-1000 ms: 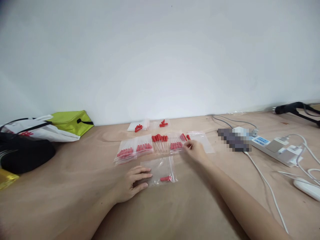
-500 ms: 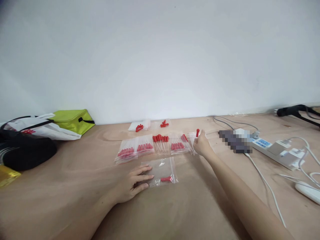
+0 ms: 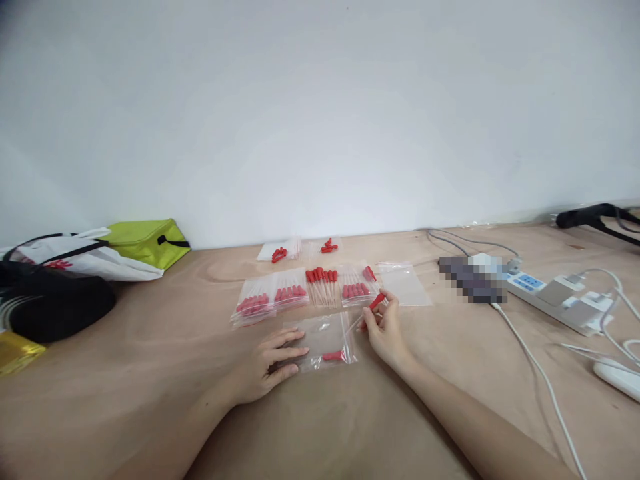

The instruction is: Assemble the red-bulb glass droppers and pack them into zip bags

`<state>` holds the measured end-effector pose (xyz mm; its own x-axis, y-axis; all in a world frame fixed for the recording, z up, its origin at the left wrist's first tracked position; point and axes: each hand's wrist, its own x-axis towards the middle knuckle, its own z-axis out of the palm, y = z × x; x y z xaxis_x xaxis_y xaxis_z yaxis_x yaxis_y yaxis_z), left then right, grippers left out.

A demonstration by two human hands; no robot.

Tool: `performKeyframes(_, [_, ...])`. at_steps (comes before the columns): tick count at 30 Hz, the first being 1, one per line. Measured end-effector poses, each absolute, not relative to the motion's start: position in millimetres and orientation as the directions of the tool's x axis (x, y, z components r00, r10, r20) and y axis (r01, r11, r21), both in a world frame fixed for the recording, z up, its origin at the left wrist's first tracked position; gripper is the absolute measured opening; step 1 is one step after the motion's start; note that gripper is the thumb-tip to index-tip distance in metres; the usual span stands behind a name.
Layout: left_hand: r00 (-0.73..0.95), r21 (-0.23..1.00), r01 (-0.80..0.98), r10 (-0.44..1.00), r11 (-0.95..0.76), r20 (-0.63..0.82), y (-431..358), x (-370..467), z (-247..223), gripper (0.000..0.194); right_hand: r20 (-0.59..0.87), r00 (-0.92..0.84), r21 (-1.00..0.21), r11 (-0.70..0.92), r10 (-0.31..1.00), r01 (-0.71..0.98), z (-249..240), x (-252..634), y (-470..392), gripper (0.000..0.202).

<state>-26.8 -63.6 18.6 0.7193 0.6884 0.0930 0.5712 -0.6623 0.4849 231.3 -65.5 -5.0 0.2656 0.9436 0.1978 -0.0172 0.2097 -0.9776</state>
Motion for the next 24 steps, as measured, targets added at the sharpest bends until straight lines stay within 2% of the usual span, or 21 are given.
performKeyframes(5, [0.709,0.496,0.581,0.700,-0.646,0.082,-66,-25,25,0.043,0.091,0.174,-0.976,0.122,0.981,-0.179,-8,224,-75,0.048])
performKeyframes(8, [0.702,0.496,0.590,0.708,-0.637,0.075,-66,-25,26,0.046,0.037,0.075,-0.979,0.052,0.996,-0.198,-9,225,-78,0.042])
performKeyframes(14, [0.721,0.490,0.577,0.689,-0.654,0.071,-65,-26,23,0.045,-0.013,-0.101,-1.000,-0.011,0.995,0.022,-9,228,-76,0.029])
performKeyframes(17, [0.728,0.486,0.564,0.680,-0.667,0.089,-64,-27,20,0.043,0.082,-0.196,-0.981,0.114,0.977,0.157,-4,226,-77,0.024])
performKeyframes(19, [0.729,0.485,0.561,0.678,-0.671,0.094,-64,-27,19,0.041,0.165,-0.292,-0.936,0.243,0.942,0.256,1,227,-78,0.030])
performKeyframes(21, [0.728,0.483,0.564,0.679,-0.670,0.091,-63,-27,19,0.037,0.189,-0.355,-0.897,0.308,0.916,0.318,5,232,-73,0.035])
performKeyframes(23, [0.725,0.479,0.573,0.684,-0.665,0.083,-64,-27,20,0.034,0.169,-0.282,-0.878,0.274,0.944,0.393,8,245,-60,0.032])
performKeyframes(24, [0.723,0.478,0.577,0.687,-0.662,0.079,-64,-27,21,0.034,0.153,-0.171,-0.860,0.217,0.973,0.462,9,253,-51,0.027])
